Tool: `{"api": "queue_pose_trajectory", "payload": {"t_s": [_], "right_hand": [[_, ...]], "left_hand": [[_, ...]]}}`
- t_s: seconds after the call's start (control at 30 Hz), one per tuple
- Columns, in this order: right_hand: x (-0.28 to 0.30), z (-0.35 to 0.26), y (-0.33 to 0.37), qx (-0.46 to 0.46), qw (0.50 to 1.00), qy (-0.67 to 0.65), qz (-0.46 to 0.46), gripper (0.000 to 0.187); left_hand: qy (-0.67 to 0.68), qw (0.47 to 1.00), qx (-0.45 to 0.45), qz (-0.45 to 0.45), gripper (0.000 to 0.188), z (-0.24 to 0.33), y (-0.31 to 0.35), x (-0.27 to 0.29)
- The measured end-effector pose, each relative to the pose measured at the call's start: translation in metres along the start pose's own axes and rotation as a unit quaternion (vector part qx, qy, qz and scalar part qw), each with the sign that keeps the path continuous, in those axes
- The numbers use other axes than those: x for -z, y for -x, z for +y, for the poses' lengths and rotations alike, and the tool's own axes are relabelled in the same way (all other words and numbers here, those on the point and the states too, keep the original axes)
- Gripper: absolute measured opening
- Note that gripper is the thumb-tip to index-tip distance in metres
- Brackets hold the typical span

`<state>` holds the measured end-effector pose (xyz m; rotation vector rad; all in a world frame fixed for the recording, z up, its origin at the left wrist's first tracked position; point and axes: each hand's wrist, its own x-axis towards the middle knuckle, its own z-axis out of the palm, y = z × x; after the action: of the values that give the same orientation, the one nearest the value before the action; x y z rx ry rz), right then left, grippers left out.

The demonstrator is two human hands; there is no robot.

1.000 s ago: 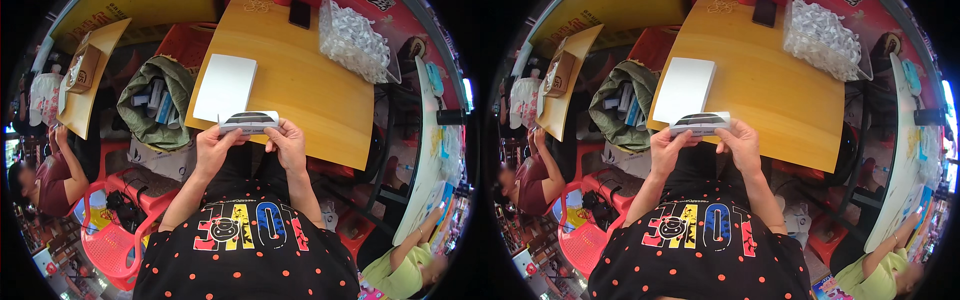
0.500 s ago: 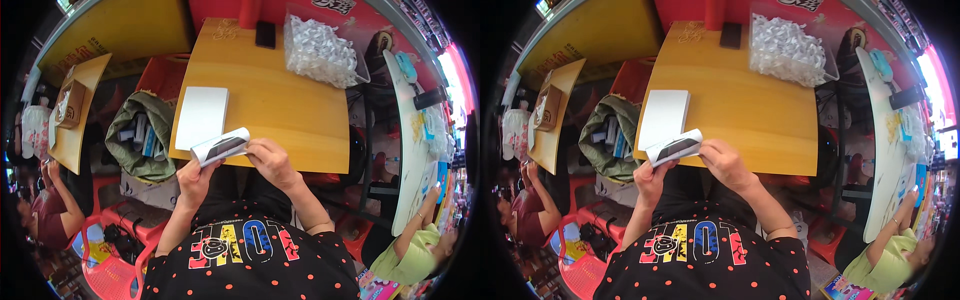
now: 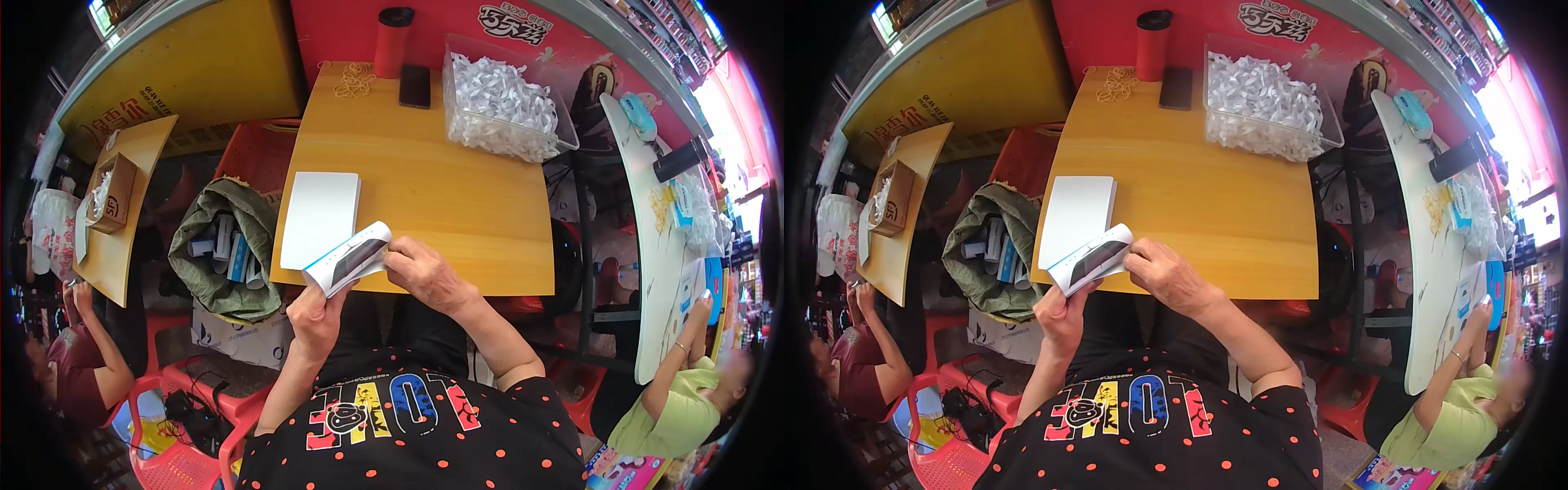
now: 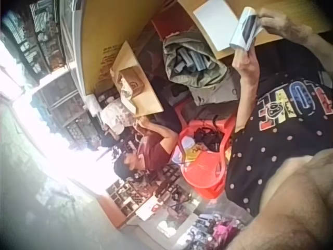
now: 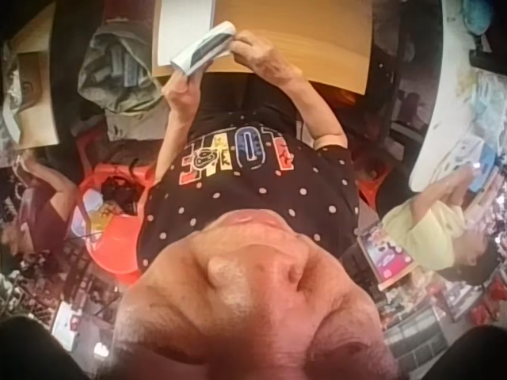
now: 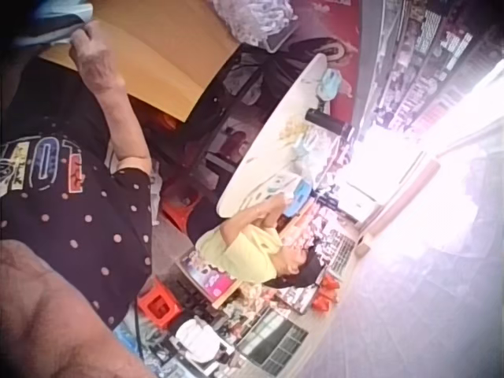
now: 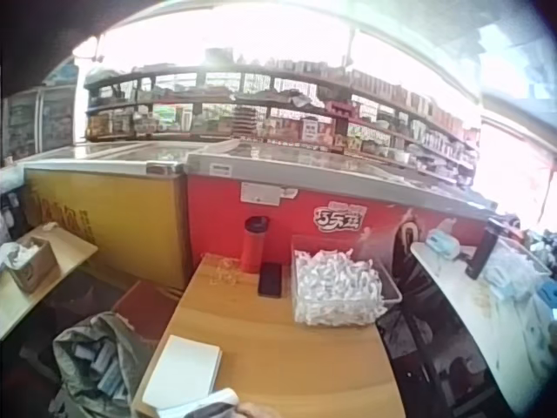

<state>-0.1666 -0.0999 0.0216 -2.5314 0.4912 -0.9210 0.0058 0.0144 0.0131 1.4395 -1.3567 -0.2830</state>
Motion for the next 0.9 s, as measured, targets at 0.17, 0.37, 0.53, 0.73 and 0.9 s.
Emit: {"api": "queue_pose_trajectory", "payload": {"t_s": [0.17,0.37,0.53,0.73,0.9], "right_hand": [[0.000,-0.002,-0.002,0.012,0.999,0.005,0.033,0.019],[-0.001,-0.004,-0.006,-0.010,1.000,-0.007,0.023,0.021],[-0.008,-0.001,-0.004,-0.044,0.999,-0.026,0.017,0.020],[-0.017,0.004,0.002,-0.067,0.996,-0.045,0.049,0.020],[0.003,-0.006,-0.006,-0.155,0.982,-0.083,0.066,0.029]], "left_hand": [[-0.006,1.000,-0.018,0.008,0.017,0.000,-0.002,0.001],[-0.012,0.999,-0.029,0.022,0.018,-0.004,-0.001,0.003],[-0.028,0.998,-0.045,0.035,0.020,-0.005,-0.002,0.004],[-0.048,0.995,-0.087,0.025,0.022,-0.009,-0.002,0.007],[-0.054,0.993,-0.099,0.025,0.024,-0.009,-0.002,0.010]]}}
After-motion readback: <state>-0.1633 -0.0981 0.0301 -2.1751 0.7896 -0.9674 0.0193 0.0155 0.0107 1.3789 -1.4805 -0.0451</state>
